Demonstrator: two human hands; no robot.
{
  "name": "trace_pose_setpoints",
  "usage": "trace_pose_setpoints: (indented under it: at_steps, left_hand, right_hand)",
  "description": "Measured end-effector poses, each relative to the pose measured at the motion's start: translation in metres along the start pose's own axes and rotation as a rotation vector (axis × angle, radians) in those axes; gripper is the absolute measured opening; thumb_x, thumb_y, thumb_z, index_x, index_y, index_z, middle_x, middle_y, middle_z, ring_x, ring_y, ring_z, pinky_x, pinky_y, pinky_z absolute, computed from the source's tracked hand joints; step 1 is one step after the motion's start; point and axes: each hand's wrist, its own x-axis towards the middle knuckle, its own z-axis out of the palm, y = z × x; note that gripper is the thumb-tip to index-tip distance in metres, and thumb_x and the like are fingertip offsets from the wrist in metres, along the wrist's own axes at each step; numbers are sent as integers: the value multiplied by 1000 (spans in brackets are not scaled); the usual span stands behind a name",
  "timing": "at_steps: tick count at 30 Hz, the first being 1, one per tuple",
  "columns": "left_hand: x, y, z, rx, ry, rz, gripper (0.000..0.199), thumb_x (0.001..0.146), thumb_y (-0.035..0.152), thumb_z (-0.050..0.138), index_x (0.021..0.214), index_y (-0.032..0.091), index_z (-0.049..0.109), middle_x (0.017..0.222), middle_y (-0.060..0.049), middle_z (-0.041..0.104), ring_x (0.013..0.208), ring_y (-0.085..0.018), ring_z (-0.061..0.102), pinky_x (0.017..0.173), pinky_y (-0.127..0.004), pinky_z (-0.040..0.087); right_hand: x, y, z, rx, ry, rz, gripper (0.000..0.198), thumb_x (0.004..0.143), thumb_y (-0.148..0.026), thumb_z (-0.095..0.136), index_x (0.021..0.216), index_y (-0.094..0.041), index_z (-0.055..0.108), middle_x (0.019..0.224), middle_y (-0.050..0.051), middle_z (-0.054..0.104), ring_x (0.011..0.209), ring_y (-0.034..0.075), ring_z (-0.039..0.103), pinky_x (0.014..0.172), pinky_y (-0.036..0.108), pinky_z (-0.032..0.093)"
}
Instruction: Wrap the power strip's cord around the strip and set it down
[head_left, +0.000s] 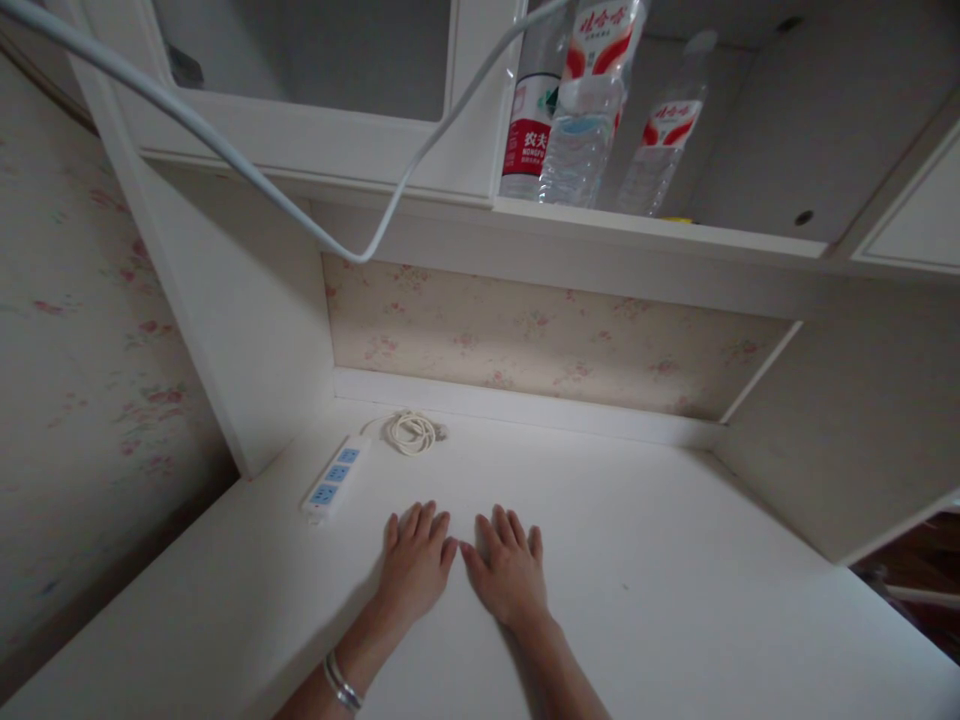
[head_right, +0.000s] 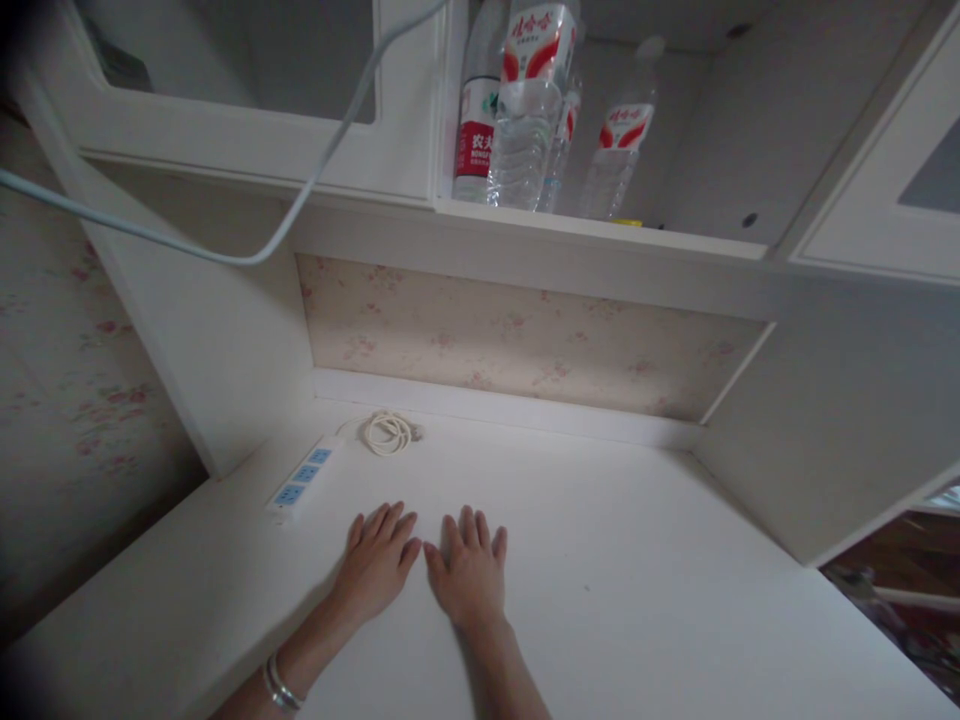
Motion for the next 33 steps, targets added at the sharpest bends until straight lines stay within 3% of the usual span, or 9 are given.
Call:
trace_pose_setpoints:
  at_steps: [33]
  left_hand:
    - [0, 1, -2, -2, 4, 7, 39, 94, 39, 37, 125, 27, 57, 138, -9, 50, 129, -28, 41, 106, -55, 24]
  right_hand:
    - [0, 1, 1, -7, -3, -3, 57, 92, -59, 25, 137, -30, 45, 150, 8, 33, 139, 29, 24, 109, 55, 8]
